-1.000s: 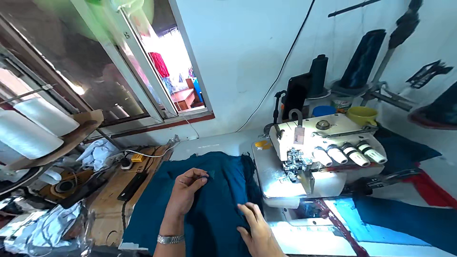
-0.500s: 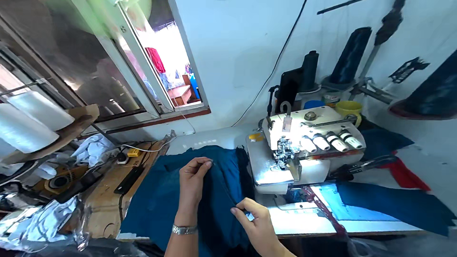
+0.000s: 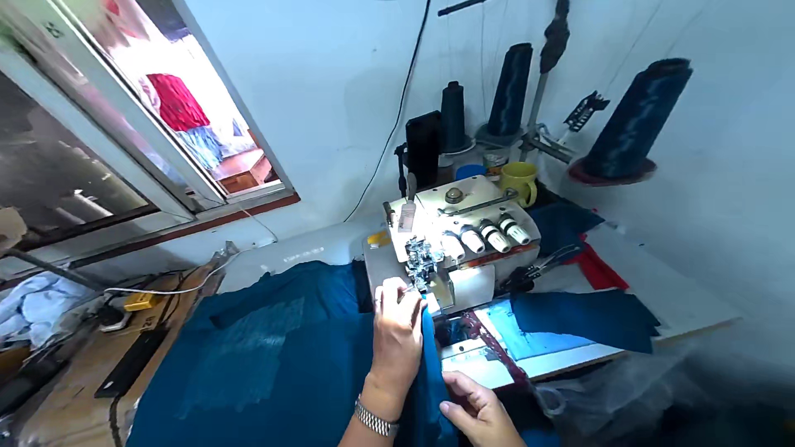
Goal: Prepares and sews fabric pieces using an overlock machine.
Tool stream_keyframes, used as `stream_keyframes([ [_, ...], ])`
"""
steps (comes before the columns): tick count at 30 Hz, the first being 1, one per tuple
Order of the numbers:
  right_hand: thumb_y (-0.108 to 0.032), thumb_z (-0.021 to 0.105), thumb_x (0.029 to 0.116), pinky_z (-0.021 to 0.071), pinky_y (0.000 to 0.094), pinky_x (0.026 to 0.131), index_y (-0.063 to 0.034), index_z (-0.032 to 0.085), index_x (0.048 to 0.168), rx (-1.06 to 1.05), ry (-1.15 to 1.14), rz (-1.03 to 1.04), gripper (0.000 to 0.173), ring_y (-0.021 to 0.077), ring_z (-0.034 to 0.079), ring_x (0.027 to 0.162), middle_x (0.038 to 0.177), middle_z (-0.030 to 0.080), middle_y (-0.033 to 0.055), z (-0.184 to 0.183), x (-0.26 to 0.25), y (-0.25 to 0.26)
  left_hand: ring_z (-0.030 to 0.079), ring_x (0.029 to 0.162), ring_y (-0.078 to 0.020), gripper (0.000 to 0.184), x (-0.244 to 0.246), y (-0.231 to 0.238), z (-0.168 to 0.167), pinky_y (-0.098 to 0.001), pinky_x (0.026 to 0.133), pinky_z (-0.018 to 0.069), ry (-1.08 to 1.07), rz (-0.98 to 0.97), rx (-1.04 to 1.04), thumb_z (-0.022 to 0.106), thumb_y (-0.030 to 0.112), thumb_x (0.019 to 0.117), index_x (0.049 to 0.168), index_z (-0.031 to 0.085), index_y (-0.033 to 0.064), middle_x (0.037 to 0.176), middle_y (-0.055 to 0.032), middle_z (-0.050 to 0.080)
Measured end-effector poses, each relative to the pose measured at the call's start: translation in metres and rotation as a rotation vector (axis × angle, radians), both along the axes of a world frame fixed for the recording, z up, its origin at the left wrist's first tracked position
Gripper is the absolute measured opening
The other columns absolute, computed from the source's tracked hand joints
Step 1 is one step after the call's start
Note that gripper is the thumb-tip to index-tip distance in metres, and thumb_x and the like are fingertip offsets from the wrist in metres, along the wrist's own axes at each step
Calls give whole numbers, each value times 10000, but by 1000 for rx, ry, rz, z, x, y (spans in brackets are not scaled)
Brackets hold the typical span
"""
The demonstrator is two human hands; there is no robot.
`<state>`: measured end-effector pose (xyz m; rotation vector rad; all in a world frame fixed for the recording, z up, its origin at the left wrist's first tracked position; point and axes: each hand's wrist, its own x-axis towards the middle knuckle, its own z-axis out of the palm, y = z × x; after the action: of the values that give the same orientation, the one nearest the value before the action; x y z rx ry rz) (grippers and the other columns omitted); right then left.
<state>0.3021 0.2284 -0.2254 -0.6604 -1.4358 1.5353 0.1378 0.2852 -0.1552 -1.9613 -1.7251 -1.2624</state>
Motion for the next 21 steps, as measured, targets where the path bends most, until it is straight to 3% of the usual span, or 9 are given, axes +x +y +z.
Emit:
stream_keyframes([
  [2, 37, 567, 938, 594, 225, 809, 60, 685, 1144, 53, -80, -26, 238, 26, 708, 878, 1001, 755, 53, -4, 2, -1, 658, 1084, -309, 184, 13, -16, -6, -551, 967, 459, 205, 142, 1, 641, 119, 927, 1020, 799, 111, 1089, -105, 726],
  [4, 22, 569, 926, 563, 195, 742, 64, 725, 1064, 102, -165, -110, 212, 7, 673, 776, 920, 746, 73, -4, 7, -3, 689, 1123, -305, 284, 26, -28, -13, -621, 1018, 430, 322, 266, -44, 582, 195, 973, 1165, 782, 131, 1172, -81, 746],
  [11, 26, 587, 887, 562, 153, 747, 47, 751, 982, 125, -139, -271, 191, -15, 677, 784, 876, 741, 49, 2, 9, 3, 637, 1246, -331, 348, 35, -13, -21, -622, 1065, 400, 319, 298, -40, 544, 93, 977, 1250, 750, 158, 1310, -93, 698],
  [13, 23, 590, 879, 538, 131, 678, 38, 756, 963, 117, -108, -307, 187, -38, 641, 721, 850, 734, 28, 3, 3, 7, 610, 1293, -314, 334, 27, -11, -17, -606, 1099, 404, 224, 184, -61, 530, 151, 1006, 1270, 734, 136, 1337, -98, 681],
  [15, 21, 589, 880, 535, 127, 657, 34, 758, 964, 133, -76, -326, 189, -43, 637, 711, 851, 736, 22, 5, -3, 13, 586, 1323, -222, 338, 6, -18, -4, -495, 1142, 424, 23, 5, -132, 531, 218, 1028, 1295, 701, 101, 1355, -56, 671],
  [17, 17, 587, 876, 545, 129, 678, 31, 761, 970, 177, -56, -346, 197, -34, 651, 736, 864, 738, 36, 7, -8, 21, 642, 1218, -162, 358, -27, -39, 12, -377, 1050, 528, -139, -48, -223, 558, 238, 1018, 1320, 660, 75, 1311, -66, 676],
  [18, 10, 587, 877, 548, 129, 686, 22, 763, 965, 190, -55, -360, 197, -33, 655, 746, 867, 737, 33, 8, -10, 25, 677, 1122, -196, 395, -46, -56, 19, -386, 963, 567, -155, 4, -278, 591, 250, 1002, 1328, 639, 33, 1292, -134, 665],
  [20, -13, 582, 889, 547, 125, 697, 1, 768, 971, 194, -59, -385, 203, -35, 657, 767, 884, 739, 22, 12, -14, 32, 674, 839, -309, 560, -85, -98, 24, -456, 700, 571, -153, 159, -480, 701, 302, 936, 1353, 587, -53, 1242, -304, 604],
  [21, -22, 578, 896, 542, 123, 707, -5, 768, 981, 193, -62, -394, 209, -34, 657, 780, 900, 741, 21, 13, -16, 36, 653, 845, -423, 659, -102, -118, 22, -551, 697, 551, -174, 206, -616, 752, 302, 897, 1377, 541, -97, 1249, -386, 555],
])
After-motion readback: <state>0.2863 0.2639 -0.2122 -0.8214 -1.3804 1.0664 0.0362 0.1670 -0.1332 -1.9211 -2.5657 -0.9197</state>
